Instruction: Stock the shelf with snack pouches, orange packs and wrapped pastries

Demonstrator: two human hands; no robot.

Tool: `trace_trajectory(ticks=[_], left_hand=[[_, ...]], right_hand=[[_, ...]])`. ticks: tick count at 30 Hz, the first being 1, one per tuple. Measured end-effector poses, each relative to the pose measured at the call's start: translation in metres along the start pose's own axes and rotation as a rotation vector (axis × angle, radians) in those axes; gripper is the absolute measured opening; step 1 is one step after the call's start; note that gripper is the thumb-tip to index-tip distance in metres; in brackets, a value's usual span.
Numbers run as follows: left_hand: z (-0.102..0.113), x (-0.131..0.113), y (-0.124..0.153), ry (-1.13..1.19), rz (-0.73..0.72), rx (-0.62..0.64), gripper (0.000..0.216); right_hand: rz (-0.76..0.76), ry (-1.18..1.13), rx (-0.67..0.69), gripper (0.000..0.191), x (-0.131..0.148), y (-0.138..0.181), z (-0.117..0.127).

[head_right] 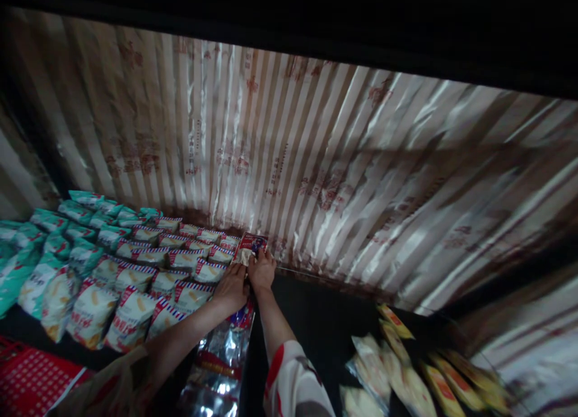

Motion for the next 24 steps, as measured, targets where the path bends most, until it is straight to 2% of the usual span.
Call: trace_trajectory(ticks=[4, 9, 14, 19, 24], left_hand=[[0.004, -0.002, 0.000, -0.034, 0.006, -0.013, 0.048], [0.007, -0.002, 0.003, -0.073, 0.006, -0.052, 0.044], [0.004, 0.001, 0.002, -0.077, 0.012, -0.055, 0.049], [0.003, 0.001, 0.000, -0.051, 0.031, -0.049, 0.048], [0.002, 0.002, -0.001, -0.034, 0.005, -0.076, 0.048]], right_hand=[[0.022, 0.110, 0.061, 0.041, 0.005, -0.004, 0.001], [0.078, 0.194, 0.048, 0.039, 0.010, -0.007, 0.001], [0.100, 0.175, 0.016, 0.045, 0.011, -0.008, -0.003], [0.094, 0.158, 0.081, 0.039, 0.011, -0.013, -0.007], [0.130, 0.150, 0.157, 0.042, 0.010, -0.015, -0.011]])
Point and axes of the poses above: each hand's wrist, its own y-axis away from the middle knuckle, its own z-axis out of the back of the hand, x = y × z, the point moved 5 cm from there along -y, towards the middle knuckle, and after that the axes turned 12 degrees about y, right-handed, at the moved point
